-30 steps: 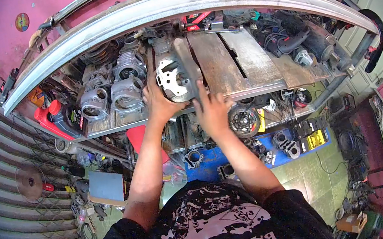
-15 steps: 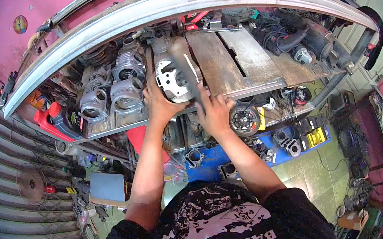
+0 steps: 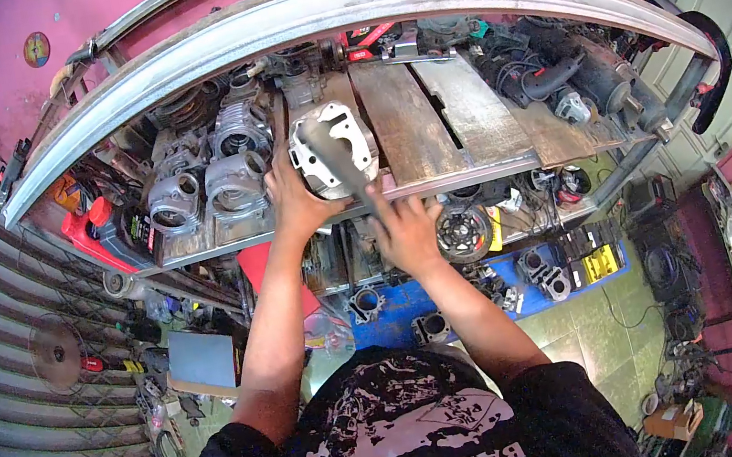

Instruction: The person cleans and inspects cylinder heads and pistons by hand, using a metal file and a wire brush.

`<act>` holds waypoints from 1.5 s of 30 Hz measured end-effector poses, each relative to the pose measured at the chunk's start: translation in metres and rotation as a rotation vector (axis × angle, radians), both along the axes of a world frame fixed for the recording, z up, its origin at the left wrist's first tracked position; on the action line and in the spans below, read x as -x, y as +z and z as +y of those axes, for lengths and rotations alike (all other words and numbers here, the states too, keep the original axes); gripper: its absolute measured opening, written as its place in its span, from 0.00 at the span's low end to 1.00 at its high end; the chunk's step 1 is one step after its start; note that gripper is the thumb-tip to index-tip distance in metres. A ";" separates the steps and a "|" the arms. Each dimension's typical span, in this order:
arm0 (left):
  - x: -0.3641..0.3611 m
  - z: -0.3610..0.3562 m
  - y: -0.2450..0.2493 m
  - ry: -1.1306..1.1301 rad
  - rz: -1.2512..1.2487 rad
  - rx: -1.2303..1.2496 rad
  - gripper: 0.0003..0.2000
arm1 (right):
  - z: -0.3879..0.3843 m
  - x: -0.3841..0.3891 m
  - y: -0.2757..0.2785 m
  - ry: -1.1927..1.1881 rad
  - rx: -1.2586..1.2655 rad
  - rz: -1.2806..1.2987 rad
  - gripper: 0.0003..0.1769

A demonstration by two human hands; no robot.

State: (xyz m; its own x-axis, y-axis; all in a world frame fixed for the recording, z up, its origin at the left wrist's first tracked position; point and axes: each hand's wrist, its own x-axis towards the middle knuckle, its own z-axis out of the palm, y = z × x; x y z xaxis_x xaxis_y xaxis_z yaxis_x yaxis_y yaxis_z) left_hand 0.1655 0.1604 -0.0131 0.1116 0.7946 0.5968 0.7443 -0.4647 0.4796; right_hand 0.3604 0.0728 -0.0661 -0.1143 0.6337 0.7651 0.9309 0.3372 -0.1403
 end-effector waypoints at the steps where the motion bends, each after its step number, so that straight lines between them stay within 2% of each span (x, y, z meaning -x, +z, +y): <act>1: 0.002 -0.001 0.000 -0.020 0.016 -0.009 0.66 | 0.002 -0.001 -0.005 -0.062 0.060 0.087 0.40; 3: -0.002 -0.004 0.002 -0.004 0.009 0.022 0.67 | -0.003 0.001 -0.014 -0.084 0.133 0.190 0.41; 6: -0.005 -0.006 0.006 0.018 -0.026 0.055 0.68 | -0.015 0.003 -0.017 0.084 0.079 -0.073 0.38; 7: -0.003 -0.005 0.004 0.018 -0.022 0.055 0.68 | -0.013 0.001 -0.018 0.084 0.079 -0.069 0.38; 9: 0.001 -0.003 0.002 -0.016 -0.027 -0.006 0.68 | -0.008 -0.004 -0.018 -0.051 0.166 0.151 0.40; 11: -0.002 -0.003 0.000 -0.006 -0.027 0.003 0.67 | -0.011 -0.002 -0.021 -0.111 0.258 0.191 0.41; 13: -0.005 -0.004 0.000 0.026 0.002 0.045 0.67 | -0.021 0.006 -0.010 0.063 -0.029 -0.045 0.39; 15: -0.007 -0.004 -0.001 0.022 -0.040 0.010 0.66 | -0.024 0.004 -0.013 0.102 0.054 -0.052 0.38; 17: -0.004 -0.003 -0.003 0.020 -0.044 0.010 0.66 | -0.013 0.000 -0.014 -0.106 0.155 0.113 0.42; 19: -0.007 -0.004 -0.003 0.037 -0.032 0.013 0.67 | -0.010 0.000 -0.018 -0.153 0.214 0.202 0.42; 21: -0.009 -0.005 0.000 0.038 0.013 0.084 0.68 | -0.013 0.001 -0.019 0.037 0.019 0.051 0.40; 22: -0.009 -0.005 0.000 0.035 -0.006 0.066 0.68 | -0.018 -0.002 -0.019 0.099 0.082 -0.045 0.40; 26: -0.005 -0.003 -0.002 0.036 -0.040 0.071 0.67 | -0.010 -0.005 -0.015 -0.037 0.207 0.093 0.41; 29: -0.008 -0.005 0.001 0.037 -0.002 0.111 0.66 | -0.007 0.004 -0.012 0.078 0.068 0.063 0.39; 30: -0.010 -0.007 0.004 0.009 -0.069 0.085 0.66 | -0.014 0.006 0.004 0.120 0.050 -0.047 0.39; 31: -0.009 -0.007 0.006 0.008 -0.069 0.085 0.66 | -0.012 0.006 0.008 0.120 0.050 -0.046 0.39; 34: -0.005 -0.007 0.003 0.017 -0.050 0.070 0.65 | 0.006 0.003 0.011 -0.060 0.200 0.188 0.39; 37: -0.011 -0.009 0.006 0.034 -0.064 0.123 0.66 | 0.010 0.011 0.012 -0.050 0.328 0.195 0.37; 38: -0.010 -0.007 0.006 0.041 -0.043 0.145 0.66 | 0.013 0.015 0.007 -0.013 -0.018 0.027 0.36; 42: -0.002 -0.005 0.002 0.012 -0.022 0.033 0.66 | 0.013 0.009 0.006 0.052 0.125 0.011 0.36; 45: -0.009 -0.008 0.008 0.007 -0.056 0.055 0.66 | 0.022 0.012 0.009 -0.059 0.193 0.270 0.38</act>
